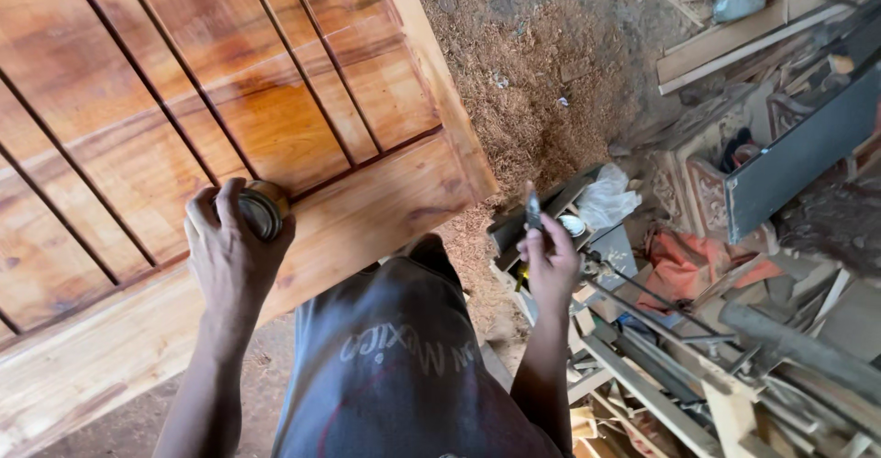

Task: The person applies a dark wood stain to a large wooden panel using a small brush. They repeatedly dip the brush into a can and carefully paint along the grooves and surfaces of the panel. A second person briefly assists by applying stain to a different section of the same panel.

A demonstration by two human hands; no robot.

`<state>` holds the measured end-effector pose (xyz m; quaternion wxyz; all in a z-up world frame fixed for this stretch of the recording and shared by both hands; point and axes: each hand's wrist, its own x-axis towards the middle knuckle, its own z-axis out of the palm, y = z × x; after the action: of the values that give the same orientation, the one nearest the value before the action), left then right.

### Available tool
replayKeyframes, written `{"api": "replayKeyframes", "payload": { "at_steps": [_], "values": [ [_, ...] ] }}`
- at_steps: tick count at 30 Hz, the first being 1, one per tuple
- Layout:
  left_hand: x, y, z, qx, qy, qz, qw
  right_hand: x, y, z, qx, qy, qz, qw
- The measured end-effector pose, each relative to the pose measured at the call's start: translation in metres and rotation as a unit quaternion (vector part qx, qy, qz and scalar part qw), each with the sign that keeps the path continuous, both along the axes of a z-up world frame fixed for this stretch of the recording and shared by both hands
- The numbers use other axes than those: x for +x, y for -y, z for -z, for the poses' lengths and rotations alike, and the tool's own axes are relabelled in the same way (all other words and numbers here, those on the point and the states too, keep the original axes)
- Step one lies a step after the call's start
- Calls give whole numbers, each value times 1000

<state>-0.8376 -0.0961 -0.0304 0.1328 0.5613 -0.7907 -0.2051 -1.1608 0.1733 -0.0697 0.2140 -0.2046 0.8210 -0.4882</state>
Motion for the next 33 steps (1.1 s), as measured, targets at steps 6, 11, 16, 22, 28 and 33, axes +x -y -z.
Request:
{"api": "replayKeyframes", "payload": {
  "at_steps": [6,11,16,22,28,33],
  "values": [
    [-17,-14,14,-39,24,-73,996,-53,65,-8,54,-63,-149,985],
    [-41,-23,38,-146,48,-148,977,-108,133,-3,25,-69,-274,959],
    [-61,-29,46,-136,50,-273,951,-164,202,16,-21,-135,-458,879],
    [-82,-47,51,-96,63,-367,923,-182,238,56,-37,-160,-593,788],
    [-94,-55,56,-95,75,-408,905,-160,259,60,-105,-226,-612,751],
    [-97,-54,57,-100,79,-418,900,-156,268,60,-88,-246,-636,726]
  ]
}}
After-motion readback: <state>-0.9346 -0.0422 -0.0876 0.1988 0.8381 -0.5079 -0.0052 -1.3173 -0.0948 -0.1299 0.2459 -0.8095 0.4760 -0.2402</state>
